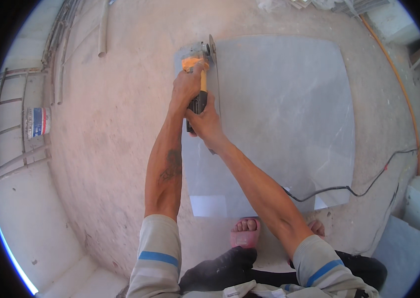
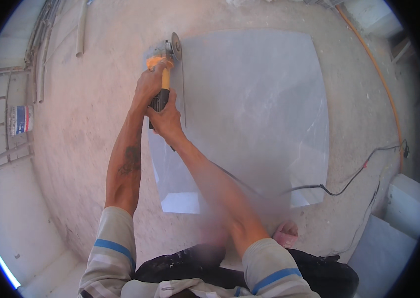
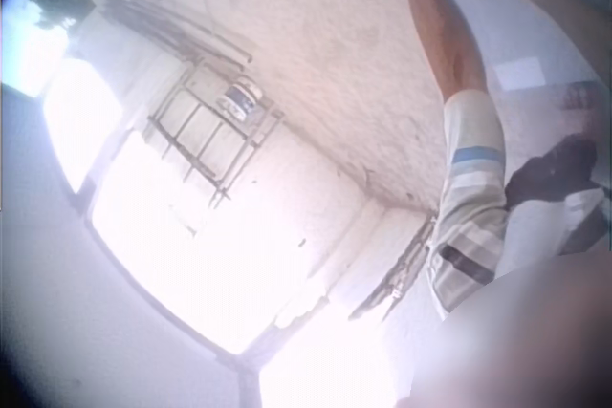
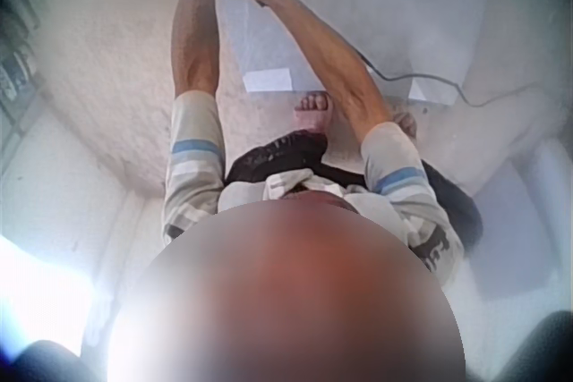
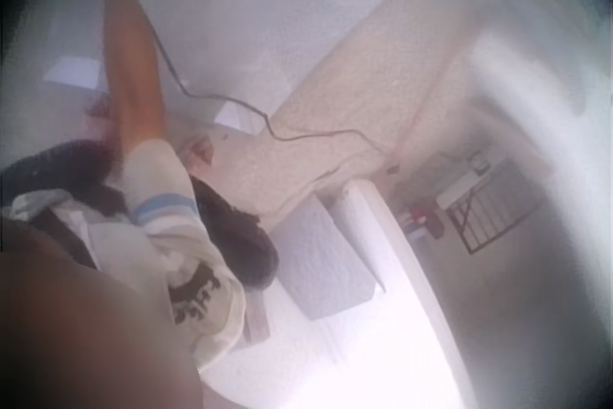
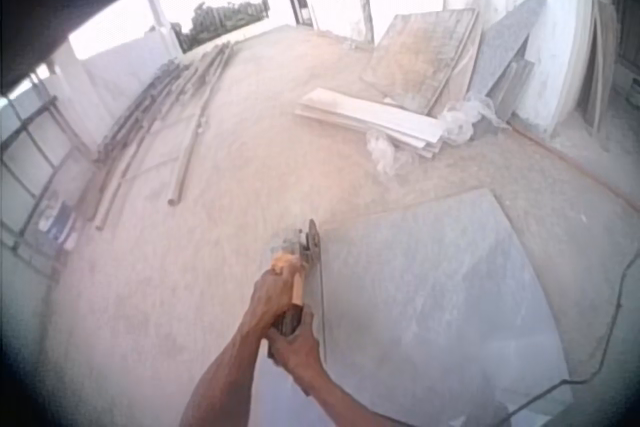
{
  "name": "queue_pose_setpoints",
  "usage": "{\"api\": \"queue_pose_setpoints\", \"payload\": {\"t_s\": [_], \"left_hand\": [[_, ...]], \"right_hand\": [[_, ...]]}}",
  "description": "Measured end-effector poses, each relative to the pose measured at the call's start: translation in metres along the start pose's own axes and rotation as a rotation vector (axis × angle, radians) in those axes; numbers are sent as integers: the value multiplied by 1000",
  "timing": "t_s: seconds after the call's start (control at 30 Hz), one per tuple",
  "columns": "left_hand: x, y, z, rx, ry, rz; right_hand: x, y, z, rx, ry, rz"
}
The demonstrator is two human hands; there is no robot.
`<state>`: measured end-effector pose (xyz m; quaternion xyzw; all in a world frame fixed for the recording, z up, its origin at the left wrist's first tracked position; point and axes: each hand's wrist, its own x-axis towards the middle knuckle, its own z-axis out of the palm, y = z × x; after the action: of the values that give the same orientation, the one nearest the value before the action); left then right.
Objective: Cutting a large tile using a handheld angle grinder on a workshop floor.
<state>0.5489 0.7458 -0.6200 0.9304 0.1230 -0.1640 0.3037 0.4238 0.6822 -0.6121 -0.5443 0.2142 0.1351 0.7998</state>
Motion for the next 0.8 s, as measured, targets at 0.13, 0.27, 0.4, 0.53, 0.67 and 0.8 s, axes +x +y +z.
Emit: {"api": "queue_pose_setpoints", "payload": {"t_s": [0.13, 0.27, 0.4, 0.53, 0.67, 0.8], "left_hand": [[-2, 0, 6, 30, -11, 75], [5, -1, 10, -7, 54, -2], [0, -2, 3, 12, -33, 103], [-2, -6, 9, 5, 25, 36], [-8, -10, 10, 21, 72, 14], [-18, -6, 4, -4, -66, 94]], "right_hand": [[4, 9, -4, 11, -15, -36], [10, 10, -5, 28, -36, -42], [4, 7, -1, 32, -31, -28], [1, 12, -3, 33, -16, -34], [-3, 14, -2, 5, -4, -2], [-3, 21, -4, -5, 12, 11]]}}
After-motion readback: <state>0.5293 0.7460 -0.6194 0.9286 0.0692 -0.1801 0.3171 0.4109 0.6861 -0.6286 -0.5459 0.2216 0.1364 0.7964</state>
